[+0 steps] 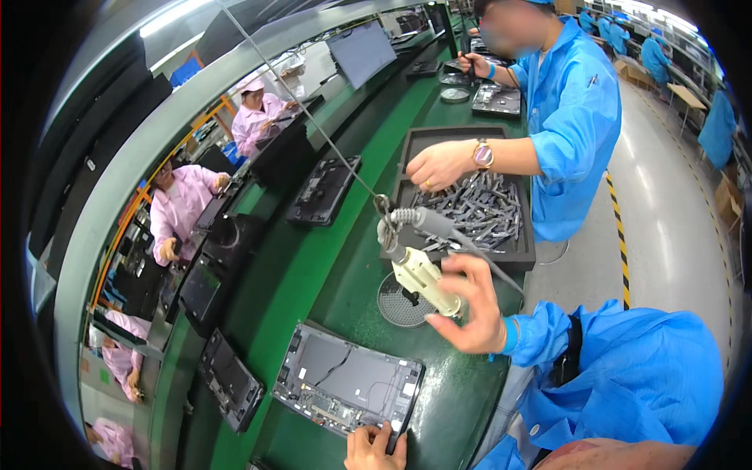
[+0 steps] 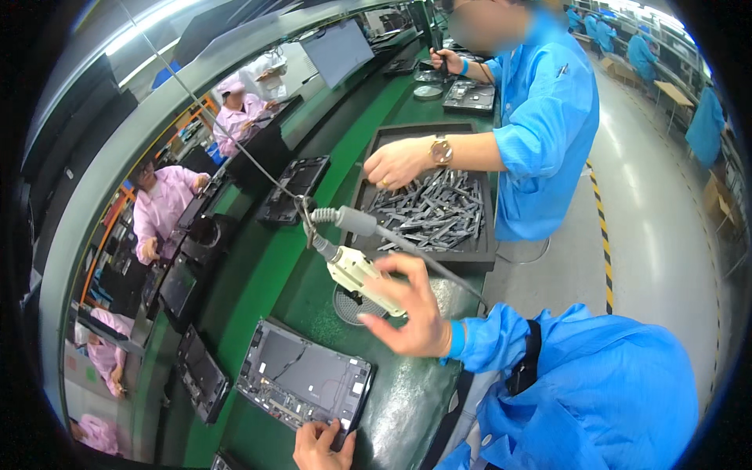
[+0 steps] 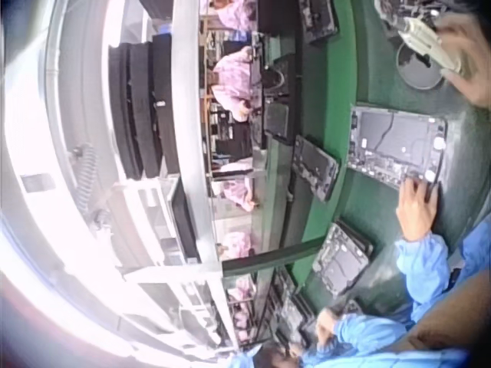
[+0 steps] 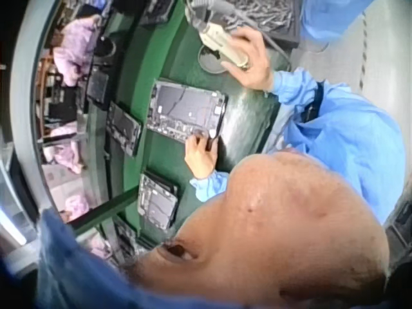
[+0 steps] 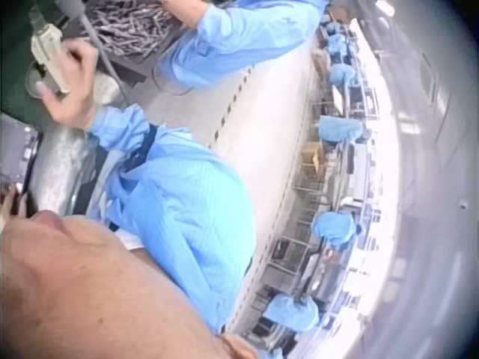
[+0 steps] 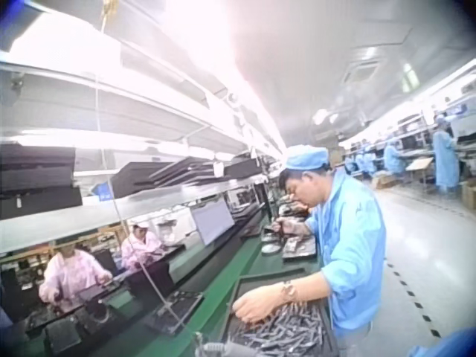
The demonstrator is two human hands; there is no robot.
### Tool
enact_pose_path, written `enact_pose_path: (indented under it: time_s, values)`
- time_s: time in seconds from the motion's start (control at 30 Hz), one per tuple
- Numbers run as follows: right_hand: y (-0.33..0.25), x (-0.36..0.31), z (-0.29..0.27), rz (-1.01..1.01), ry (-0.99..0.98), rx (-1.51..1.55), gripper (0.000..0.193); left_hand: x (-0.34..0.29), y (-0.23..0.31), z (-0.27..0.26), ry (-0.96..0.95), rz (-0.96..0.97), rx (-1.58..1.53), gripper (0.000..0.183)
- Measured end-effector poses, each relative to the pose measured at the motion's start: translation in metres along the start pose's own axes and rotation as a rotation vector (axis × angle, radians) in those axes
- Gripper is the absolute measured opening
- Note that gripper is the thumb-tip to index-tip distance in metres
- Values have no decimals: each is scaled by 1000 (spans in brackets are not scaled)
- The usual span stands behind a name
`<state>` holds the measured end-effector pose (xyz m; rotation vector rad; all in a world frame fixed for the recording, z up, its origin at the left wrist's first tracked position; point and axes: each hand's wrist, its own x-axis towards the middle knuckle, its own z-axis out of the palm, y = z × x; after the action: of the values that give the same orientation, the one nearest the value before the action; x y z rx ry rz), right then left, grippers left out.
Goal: Assembling and inspecting internal components of tablet devices on a production line using an electric screwdriver.
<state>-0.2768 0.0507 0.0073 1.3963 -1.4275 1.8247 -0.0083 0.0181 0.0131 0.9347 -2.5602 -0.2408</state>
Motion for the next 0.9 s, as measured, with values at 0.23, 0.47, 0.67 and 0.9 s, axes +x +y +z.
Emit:
enact_pose_path:
  time_s: [0.23,0.47,0.67,0.9]
  values:
    - [58,24,-5,1029,-784,706,62,5,-3,6,25,27,-43,20]
    - [19,46,7,980,-349,817,64,6,4,11,74,75,100,27]
    - [32,68,59,1093,-201,873,53,6,-13,24,68,107,89,26]
    - [53,57,66,869,-108,784,42,14,0,29,119,59,51,31]
